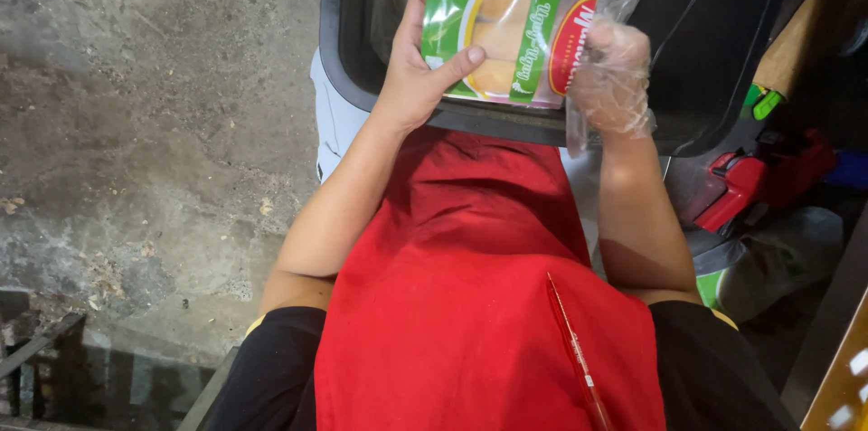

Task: The person packs tofu pieces from a large bulk bag into small branded plastic bags. They open a bag, reach into the bulk bag to grab pieces, place the pieces into the small bag, seal the filled bag, and set it aside, repeating the cycle.

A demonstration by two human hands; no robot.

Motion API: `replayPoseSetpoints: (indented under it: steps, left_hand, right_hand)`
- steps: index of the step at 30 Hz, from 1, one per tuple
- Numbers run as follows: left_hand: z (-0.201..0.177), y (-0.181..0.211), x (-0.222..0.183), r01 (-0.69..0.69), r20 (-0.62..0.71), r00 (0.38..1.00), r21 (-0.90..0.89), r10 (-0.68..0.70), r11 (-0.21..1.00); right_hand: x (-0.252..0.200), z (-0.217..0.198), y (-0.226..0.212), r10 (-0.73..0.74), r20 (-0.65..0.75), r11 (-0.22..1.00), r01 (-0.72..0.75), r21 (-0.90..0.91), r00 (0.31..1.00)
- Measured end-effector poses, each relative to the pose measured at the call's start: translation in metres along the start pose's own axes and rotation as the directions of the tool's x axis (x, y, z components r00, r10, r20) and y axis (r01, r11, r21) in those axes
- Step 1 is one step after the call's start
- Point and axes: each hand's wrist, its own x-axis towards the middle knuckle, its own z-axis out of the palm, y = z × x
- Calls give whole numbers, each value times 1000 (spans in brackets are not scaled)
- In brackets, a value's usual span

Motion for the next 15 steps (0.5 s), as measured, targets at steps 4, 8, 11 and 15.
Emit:
replayPoseSetpoints:
  steps: [4, 8, 11, 15]
  left_hand:
    - [-3, -7, 1, -75, 44, 996, 74, 71, 994]
    - [-4, -11, 0, -56, 51, 997, 43, 53, 998]
    - [-3, -9, -1, -69, 31, 997, 74, 67, 995]
    - [0, -8, -2, -58, 12, 998, 63, 57, 996]
  right_hand:
    - [3, 5, -5, 314, -72, 853, -248, 459, 947]
    - [8, 9, -7, 284, -38, 789, -211, 577, 958]
    - [8, 10, -10, 272, -98, 883, -207, 421, 957]
    - [4, 1, -14, 211, 31, 940, -211, 269, 977]
